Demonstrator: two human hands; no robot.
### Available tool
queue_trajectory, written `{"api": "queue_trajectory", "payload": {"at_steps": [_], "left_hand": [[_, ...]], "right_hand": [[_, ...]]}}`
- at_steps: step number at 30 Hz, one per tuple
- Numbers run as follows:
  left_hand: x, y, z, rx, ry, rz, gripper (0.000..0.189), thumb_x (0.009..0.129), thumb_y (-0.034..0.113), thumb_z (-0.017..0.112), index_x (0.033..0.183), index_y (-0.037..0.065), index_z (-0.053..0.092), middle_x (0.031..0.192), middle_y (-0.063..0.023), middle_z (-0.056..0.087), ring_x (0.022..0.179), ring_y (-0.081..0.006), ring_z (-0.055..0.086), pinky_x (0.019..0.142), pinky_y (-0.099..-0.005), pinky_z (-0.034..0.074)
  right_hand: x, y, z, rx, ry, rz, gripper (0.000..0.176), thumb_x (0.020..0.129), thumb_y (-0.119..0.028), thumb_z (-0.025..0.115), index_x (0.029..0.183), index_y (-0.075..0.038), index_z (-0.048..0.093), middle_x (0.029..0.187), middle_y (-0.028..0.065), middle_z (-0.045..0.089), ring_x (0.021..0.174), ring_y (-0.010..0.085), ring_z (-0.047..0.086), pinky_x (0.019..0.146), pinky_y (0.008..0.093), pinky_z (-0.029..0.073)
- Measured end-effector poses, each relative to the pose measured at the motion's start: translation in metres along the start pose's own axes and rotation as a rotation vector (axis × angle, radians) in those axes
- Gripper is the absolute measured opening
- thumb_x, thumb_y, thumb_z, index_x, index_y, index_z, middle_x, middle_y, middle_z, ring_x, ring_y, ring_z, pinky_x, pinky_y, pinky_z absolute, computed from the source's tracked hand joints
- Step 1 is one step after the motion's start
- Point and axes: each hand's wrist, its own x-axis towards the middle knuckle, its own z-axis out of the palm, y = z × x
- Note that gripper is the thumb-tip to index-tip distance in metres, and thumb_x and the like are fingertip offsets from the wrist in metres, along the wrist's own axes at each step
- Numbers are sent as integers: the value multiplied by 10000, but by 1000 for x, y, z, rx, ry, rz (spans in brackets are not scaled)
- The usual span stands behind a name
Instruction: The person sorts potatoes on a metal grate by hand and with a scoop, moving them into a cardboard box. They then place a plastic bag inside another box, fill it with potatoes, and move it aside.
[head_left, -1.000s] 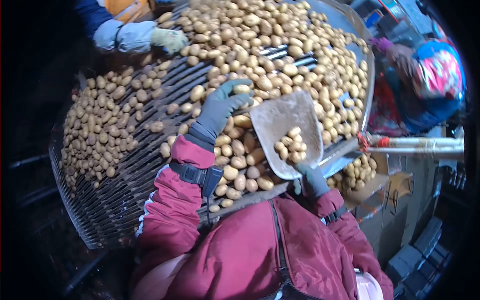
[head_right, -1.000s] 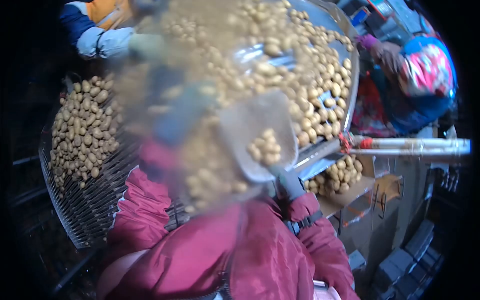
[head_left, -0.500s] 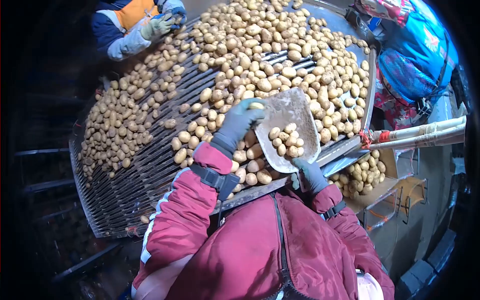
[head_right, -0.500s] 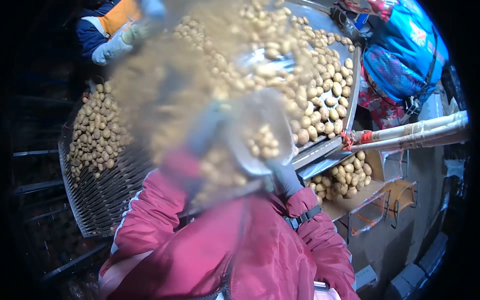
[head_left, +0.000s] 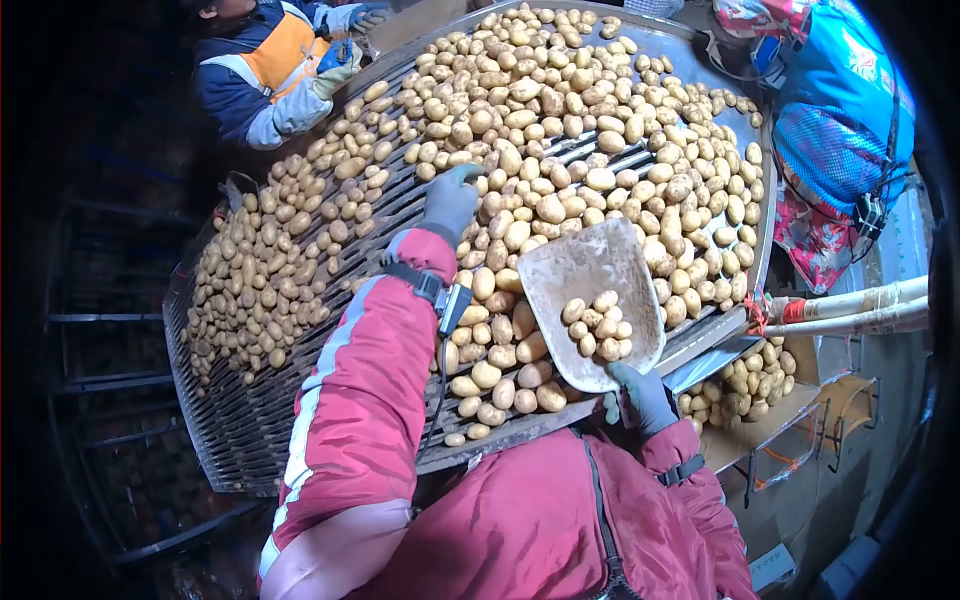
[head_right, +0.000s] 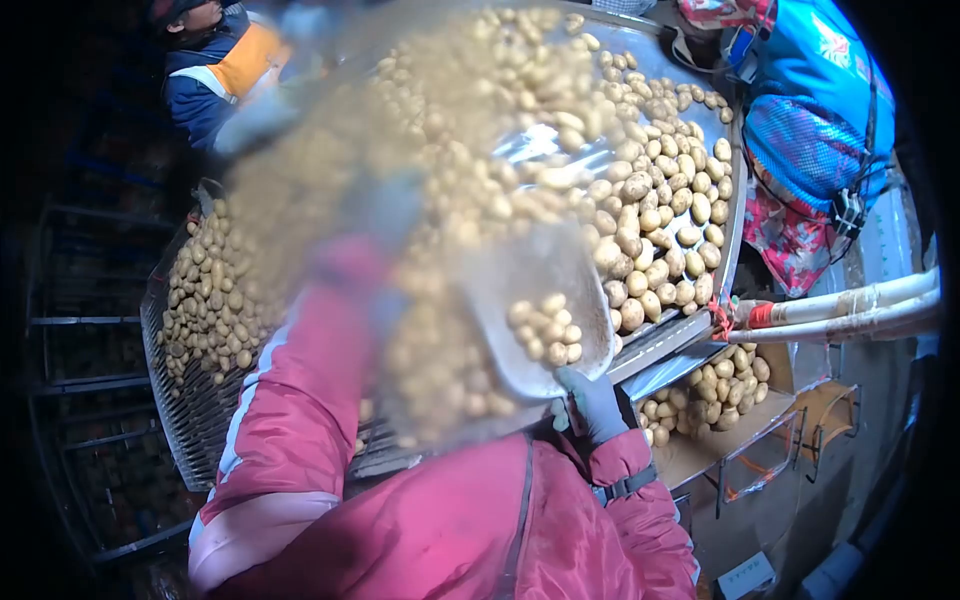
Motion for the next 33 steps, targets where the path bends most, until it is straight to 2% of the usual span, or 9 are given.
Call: {"api": "queue_trajectory", "payload": {"at_steps": [1,2,7,10,11,14,17,21,33], "left_hand": [[10,25,-6,18,-68,-180,423,818,-14,582,1198,91,735,1165,-160,725,982,-318,715,891,-386,561],[22,21,-4,182,-174,-84,406,833,17,602,1197,125,744,1259,-164,693,1142,-352,672,992,-405,521],[43,25,13,271,-208,-183,372,832,12,625,1143,151,774,1184,-163,730,1123,-334,690,980,-410,538],[76,-51,29,340,-859,-140,287,873,113,629,1091,205,791,1190,-137,724,1081,-324,699,931,-424,560],[73,-61,28,344,-856,-143,287,873,113,629,1091,205,791,1190,-137,724,1081,-324,699,931,-424,560],[66,-99,36,419,-283,232,267,910,181,613,1128,208,765,1088,-125,727,1036,-326,702,877,-444,571],[77,-100,47,578,-176,3,278,929,213,608,1184,183,714,1074,-136,704,1015,-334,701,851,-459,569],[84,-122,83,651,-66,132,322,910,198,622,1229,172,665,1117,-130,680,979,-324,707,790,-456,570],[100,-145,79,500,-366,-8,344,871,297,653,1166,125,686,1115,-178,735,1090,-356,697,924,-482,546]], "right_hand": [[-1,0,1,-3,7,-5,299,927,-153,675,1156,8,571,752,98,649,472,175,607,341,303,472],[-2,-1,3,-11,26,-18,300,926,-150,676,1158,9,572,749,100,651,468,179,607,344,307,476],[-1,-1,0,-58,33,-13,323,912,-128,682,1178,17,571,747,107,659,449,200,603,360,318,464],[1,3,4,-45,75,-31,274,924,-137,672,1127,28,590,704,113,652,430,205,585,359,323,450],[3,4,4,-58,132,-58,239,939,-148,659,1055,55,608,633,121,641,396,221,573,343,342,447],[0,0,2,-78,113,17,353,916,-129,681,1233,-28,564,800,90,660,481,165,579,395,292,455],[-5,-8,9,-80,130,55,326,917,-132,682,1203,-19,572,749,84,656,473,169,591,397,295,461],[0,-3,7,-159,170,-5,257,926,-149,661,1057,64,601,603,117,625,405,237,580,358,348,463],[-7,-8,15,-116,167,4,227,928,-124,673,1098,12,609,679,77,646,467,177,597,388,308,473]]}}
